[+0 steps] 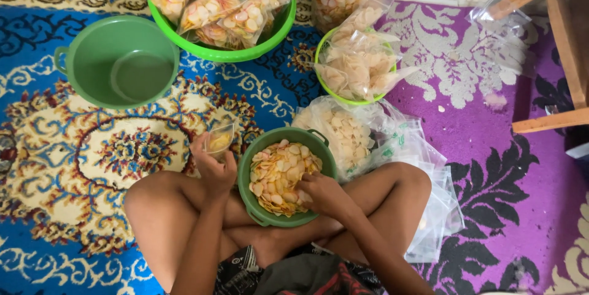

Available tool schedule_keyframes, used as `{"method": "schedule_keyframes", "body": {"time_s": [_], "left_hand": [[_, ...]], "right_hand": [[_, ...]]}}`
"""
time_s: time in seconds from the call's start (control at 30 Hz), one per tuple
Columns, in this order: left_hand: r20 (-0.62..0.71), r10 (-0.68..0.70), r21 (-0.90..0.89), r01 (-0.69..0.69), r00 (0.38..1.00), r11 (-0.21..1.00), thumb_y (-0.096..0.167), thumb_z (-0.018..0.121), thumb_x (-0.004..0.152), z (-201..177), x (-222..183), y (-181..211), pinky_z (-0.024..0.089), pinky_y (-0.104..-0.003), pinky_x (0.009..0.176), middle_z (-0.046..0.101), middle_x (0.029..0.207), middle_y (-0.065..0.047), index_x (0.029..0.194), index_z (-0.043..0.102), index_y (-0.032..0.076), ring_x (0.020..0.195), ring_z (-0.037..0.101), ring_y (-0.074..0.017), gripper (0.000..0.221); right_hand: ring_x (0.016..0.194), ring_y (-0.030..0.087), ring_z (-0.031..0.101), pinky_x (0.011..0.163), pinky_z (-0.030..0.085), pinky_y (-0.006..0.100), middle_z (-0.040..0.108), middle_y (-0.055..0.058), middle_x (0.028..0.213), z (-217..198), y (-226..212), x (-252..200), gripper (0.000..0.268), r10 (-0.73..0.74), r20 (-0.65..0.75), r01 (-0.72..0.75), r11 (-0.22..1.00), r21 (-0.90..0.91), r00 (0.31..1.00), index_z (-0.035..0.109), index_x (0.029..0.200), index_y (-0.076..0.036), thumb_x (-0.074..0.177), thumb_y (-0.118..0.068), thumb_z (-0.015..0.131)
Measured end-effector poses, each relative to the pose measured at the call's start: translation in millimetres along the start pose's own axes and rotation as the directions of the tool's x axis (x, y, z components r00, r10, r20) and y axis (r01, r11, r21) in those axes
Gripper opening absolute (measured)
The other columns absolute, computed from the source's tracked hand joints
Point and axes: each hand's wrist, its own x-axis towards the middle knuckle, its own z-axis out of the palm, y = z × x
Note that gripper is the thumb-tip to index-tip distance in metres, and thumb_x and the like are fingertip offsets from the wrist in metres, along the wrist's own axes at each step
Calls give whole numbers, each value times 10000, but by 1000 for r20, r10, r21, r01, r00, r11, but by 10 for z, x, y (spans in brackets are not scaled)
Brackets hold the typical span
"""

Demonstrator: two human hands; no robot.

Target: Manually filling small plastic bags with crackers from a bowl while sitting on the floor.

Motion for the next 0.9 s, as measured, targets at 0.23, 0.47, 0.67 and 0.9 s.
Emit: {"method": "schedule_keyframes", "body": {"time_s": [0.23, 0.47, 0.67, 0.9], "left_hand": [[-23, -93, -13, 93, 995, 996, -21, 720, 712, -74, 252, 267, 582, -393, 889, 705, 1128, -210, 1507, 519, -87, 1010, 710, -338, 822], [316, -76, -118, 119, 946, 986, 135, 843, 706, -115, 315, 244, 400, -620, 1068, 612, 1279, -254, 1442, 609, 7, 1197, 555, -508, 782], [495, -258, -84, 341, 830, 936, 136, 843, 777, -101, 305, 371, 399, -653, 1152, 610, 1410, -183, 1565, 532, 152, 1360, 541, -478, 847], [486, -283, -92, 370, 827, 924, 140, 840, 816, -141, 332, 381, 341, -703, 1196, 587, 1430, -172, 1559, 511, 173, 1377, 520, -488, 814]], "right_hand": [[994, 387, 690, 784, 603, 454, 690, 160, 1068, 102, 161, 48, 341, 67, -54, -65, 997, 36, 996, 680, 1208, -77, 894, -189, 749], [939, 430, 697, 735, 609, 501, 668, 185, 1046, -102, 96, 56, 294, 96, -112, -83, 990, 116, 989, 649, 1217, -73, 926, -117, 656], [886, 392, 700, 671, 616, 466, 664, 140, 982, -54, 152, -2, 255, 29, -59, -31, 999, -22, 998, 681, 1126, -87, 884, -160, 648], [939, 415, 714, 787, 615, 480, 704, 150, 1030, -32, 233, 18, 265, -24, 22, 26, 993, -112, 999, 722, 1074, -87, 810, -76, 700]]}}
